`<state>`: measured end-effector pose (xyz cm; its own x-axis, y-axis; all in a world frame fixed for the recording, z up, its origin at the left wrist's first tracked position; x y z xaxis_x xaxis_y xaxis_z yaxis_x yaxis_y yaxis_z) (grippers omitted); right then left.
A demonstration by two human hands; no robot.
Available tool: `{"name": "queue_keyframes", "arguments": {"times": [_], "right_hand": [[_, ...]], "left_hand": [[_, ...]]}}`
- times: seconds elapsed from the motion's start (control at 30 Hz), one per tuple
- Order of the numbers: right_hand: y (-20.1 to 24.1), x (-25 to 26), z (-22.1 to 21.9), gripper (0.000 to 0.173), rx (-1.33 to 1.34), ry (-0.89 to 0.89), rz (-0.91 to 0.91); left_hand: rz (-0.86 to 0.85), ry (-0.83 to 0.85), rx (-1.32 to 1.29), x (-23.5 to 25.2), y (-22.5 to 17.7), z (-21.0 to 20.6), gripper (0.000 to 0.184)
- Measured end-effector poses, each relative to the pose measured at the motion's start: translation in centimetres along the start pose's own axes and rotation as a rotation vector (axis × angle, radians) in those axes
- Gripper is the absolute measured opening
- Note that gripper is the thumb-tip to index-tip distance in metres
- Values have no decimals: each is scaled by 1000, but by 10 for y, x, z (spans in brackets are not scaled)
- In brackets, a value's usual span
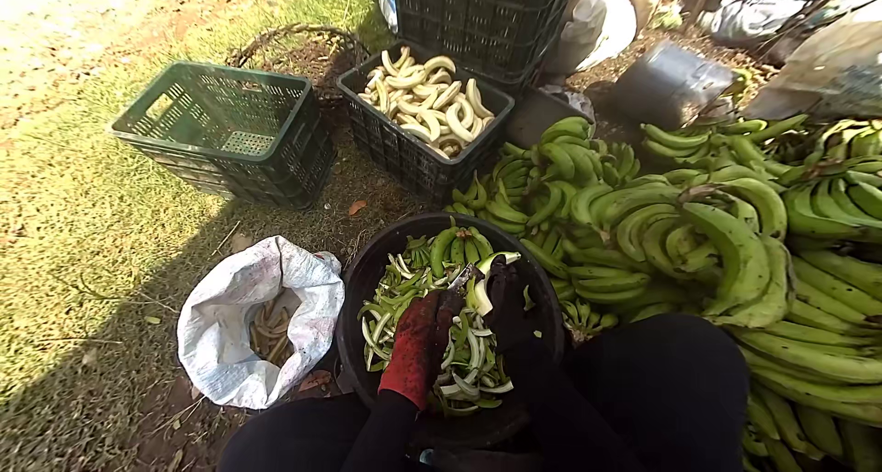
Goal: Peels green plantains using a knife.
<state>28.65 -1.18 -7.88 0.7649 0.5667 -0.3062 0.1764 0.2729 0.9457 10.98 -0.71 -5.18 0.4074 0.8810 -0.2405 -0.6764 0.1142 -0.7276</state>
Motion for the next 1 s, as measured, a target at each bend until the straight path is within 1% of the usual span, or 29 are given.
{"name": "queue_keyframes", "arguments": {"times": [0.03, 0.1, 0.13, 0.2, 0.23, 0.3, 0.37, 0.43, 0.47, 0.53, 0.57, 0.6, 0.63, 0.67, 0.7, 0.73, 0.77, 0.8, 0.83, 0.9, 0.93, 1.0], "right_hand": [[-4, -4, 2, 38, -50, 150, 29], [-8, -13, 13, 46, -255, 519, 101], [-11, -16, 18, 47, -289, 679, 114], [-7, -28, 29, 44, -362, 910, 65], [-6, -30, 33, 43, -426, 997, 41], [-4, -32, 41, 40, -505, 1090, -20], [-9, -30, 44, 40, -519, 1180, -103], [-13, -37, 41, 41, -520, 1289, -159], [-14, -38, 42, 43, -495, 1272, -178], [-29, -16, 46, 49, -311, 1093, -223], [-33, -6, 45, 49, -183, 972, -254], [-32, -1, 43, 49, -113, 809, -259], [-26, 1, 42, 48, -101, 630, -209], [-27, 7, 40, 48, -23, 520, -145], [-31, 12, 37, 49, 115, 479, -103], [-30, 13, 29, 51, 302, 426, -157], [-23, 11, 20, 55, 458, 374, -258], [-11, 5, 13, 58, 547, 336, -336], [-2, 2, 7, 62, 579, 311, -377], [6, -1, 1, 61, 598, 272, -390], [-1, 4, -3, 59, 598, 272, -348], [-17, 9, -6, 49, 568, 246, -193]], "left_hand": [[-21, -3, 7, 4, 4, 2, 43], [-36, 10, 41, 11, 9, 7, 44], [-38, 30, 65, 14, 11, 8, 44], [-30, 85, 112, 19, 15, 7, 43], [-27, 100, 138, 21, 16, 5, 44], [-23, 98, 184, 20, 16, -1, 45], [-8, 54, 198, 20, 16, -6, 48], [57, 32, 186, 24, 25, -8, 52], [74, 36, 172, 24, 28, -9, 53], [33, 49, 118, 20, 19, -9, 53], [-16, 52, 96, 16, 11, -10, 52], [-73, 57, 83, 10, 4, -13, 49], [-147, 46, 72, 5, -2, -17, 46], [-216, 23, 76, -1, -7, -21, 45], [-282, -15, 86, -5, -10, -25, 47], [-338, -63, 97, -8, -13, -27, 50], [-375, -111, 111, -10, -15, -28, 53], [-389, -153, 127, -12, -17, -28, 56], [-384, -184, 125, -13, -17, -26, 57], [-369, -233, 105, -13, -15, -22, 57], [-355, -244, 101, -11, -15, -20, 57], [-318, -249, 87, -8, -15, -16, 54]]}}
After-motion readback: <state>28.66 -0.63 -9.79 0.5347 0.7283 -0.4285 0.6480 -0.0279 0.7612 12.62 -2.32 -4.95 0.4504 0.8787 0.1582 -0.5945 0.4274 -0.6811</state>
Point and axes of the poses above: each hand's wrist, its own x-axis towards the middle knuckle, its own z-axis out of the back of the hand, y = z × x, the point moved 4 cm from there along x, towards the middle knuckle, and after that the axes turned 6 degrees about -x, right-handed, at the moved point
